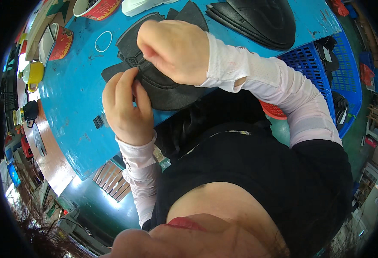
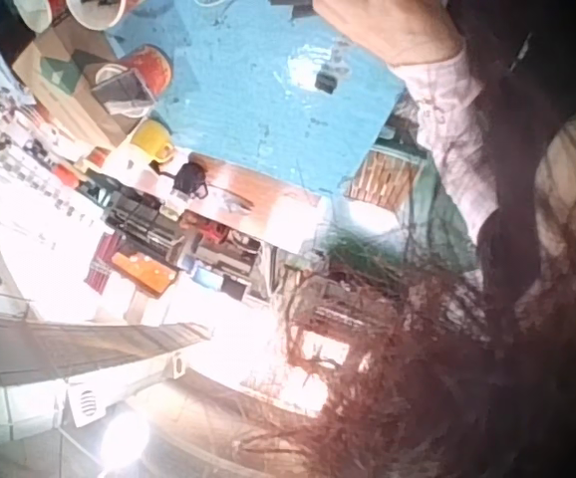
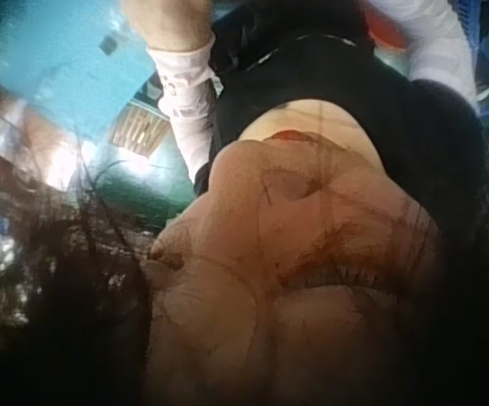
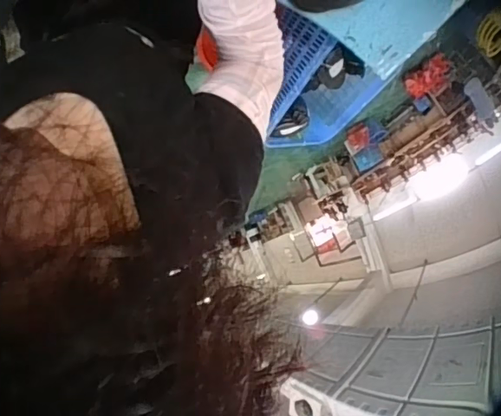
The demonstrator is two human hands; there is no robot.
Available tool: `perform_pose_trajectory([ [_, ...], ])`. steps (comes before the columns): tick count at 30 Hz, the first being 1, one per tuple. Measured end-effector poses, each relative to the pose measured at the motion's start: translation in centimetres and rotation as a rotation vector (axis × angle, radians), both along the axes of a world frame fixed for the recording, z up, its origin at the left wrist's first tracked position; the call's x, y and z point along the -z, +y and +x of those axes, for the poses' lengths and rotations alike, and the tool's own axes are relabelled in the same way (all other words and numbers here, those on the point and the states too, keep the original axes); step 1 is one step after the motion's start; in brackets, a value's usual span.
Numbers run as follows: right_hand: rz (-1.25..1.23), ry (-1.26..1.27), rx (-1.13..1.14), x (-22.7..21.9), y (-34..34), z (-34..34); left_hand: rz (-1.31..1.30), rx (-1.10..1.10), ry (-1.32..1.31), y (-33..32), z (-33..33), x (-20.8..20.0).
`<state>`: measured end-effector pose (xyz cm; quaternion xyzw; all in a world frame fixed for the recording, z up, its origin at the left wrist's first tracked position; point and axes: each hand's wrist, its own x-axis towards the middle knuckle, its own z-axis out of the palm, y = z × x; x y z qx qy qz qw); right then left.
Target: The person repeatedly takes small black pieces from a container and attaches them to shoe upper components by hand, pressing them firmly into place.
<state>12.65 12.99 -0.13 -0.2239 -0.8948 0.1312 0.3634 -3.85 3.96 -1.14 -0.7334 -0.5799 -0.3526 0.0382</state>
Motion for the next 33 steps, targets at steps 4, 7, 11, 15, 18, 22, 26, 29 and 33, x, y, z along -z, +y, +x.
perform_pose_trajectory([
  [4, -0.571, 0.165, 0.015, -1.5, -2.1, 0.2, 0.104, -0.075, -0.305, -0.9, 1.0, -0.2],
  [7, -0.927, 0.494, -0.125, -1.3, -3.8, -0.4, -0.162, 0.106, -1.275, -2.5, 2.5, -0.8],
  [11, -0.993, 0.492, -0.087, -0.9, -5.4, -1.0, -0.068, 0.113, -1.482, -2.7, 2.9, -0.2],
  [15, -0.927, 0.483, -0.072, -0.8, -6.2, -0.7, -0.075, 0.152, -1.463, -3.4, 2.9, 0.1],
  [18, -0.856, 0.418, -0.054, -1.2, -6.8, -0.5, -0.074, 0.185, -1.513, -3.6, 2.9, 0.2],
  [22, -0.697, 0.370, -0.029, -0.9, -7.4, -0.6, -0.048, 0.202, -1.455, -3.8, 3.0, 0.2],
  [26, -0.825, 0.433, -0.059, -0.6, -7.6, -0.6, -0.031, 0.198, -1.423, -4.0, 3.1, 0.2],
  [29, -0.920, 0.451, -0.089, -0.4, -7.3, -0.6, -0.016, 0.194, -1.382, -3.8, 3.0, 0.2],
  [33, -0.991, 0.462, -0.094, -0.5, -6.8, -0.5, -0.064, 0.160, -1.377, -3.8, 3.1, 0.0],
])
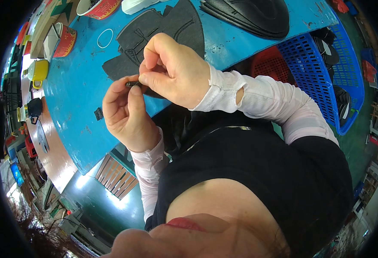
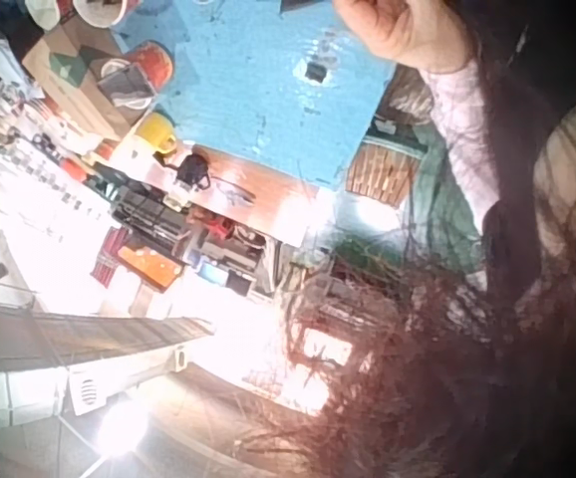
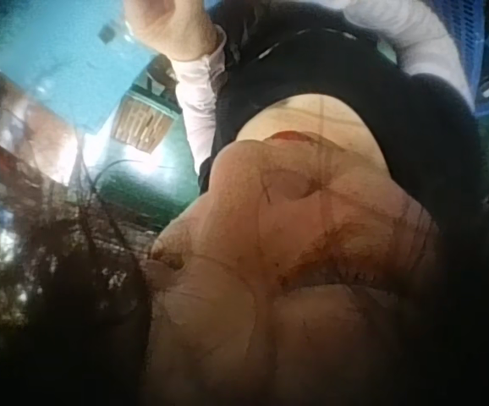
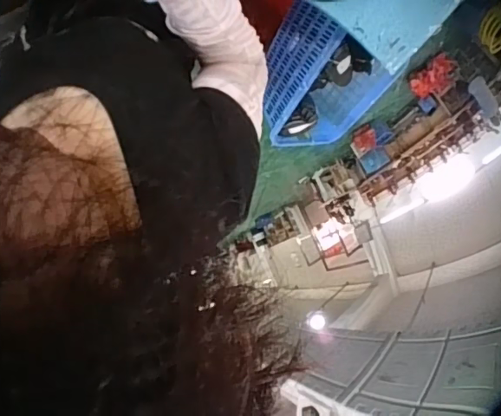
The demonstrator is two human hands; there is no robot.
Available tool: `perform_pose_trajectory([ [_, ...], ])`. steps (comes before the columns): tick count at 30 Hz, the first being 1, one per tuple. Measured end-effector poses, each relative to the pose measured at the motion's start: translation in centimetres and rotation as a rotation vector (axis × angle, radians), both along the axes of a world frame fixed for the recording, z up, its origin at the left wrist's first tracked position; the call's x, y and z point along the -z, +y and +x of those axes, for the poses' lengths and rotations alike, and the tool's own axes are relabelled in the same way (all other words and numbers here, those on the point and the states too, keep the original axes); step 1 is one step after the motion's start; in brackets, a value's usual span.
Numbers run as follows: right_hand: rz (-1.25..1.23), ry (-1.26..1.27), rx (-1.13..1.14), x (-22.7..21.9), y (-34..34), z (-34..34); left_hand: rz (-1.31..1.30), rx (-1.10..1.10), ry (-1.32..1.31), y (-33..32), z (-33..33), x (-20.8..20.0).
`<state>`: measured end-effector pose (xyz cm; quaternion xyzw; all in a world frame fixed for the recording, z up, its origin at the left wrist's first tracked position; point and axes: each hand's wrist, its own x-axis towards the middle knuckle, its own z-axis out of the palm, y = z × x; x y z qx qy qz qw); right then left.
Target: The person repeatedly takes small black pieces from a container and attaches them to shoe upper components by hand, pressing them firmly into place.
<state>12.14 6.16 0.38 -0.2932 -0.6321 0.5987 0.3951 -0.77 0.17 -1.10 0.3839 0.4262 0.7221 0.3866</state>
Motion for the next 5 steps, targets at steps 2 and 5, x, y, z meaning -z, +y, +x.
perform_pose_trajectory([
  [2, 0.020, -0.003, 0.009, 0.01, 0.11, 0.01, -0.028, -0.023, 0.022, -0.07, 0.40, -0.15],
  [5, -0.019, -0.020, -0.004, -0.03, 0.06, 0.06, -0.010, 0.002, 0.035, -0.02, -0.02, 0.20],
])
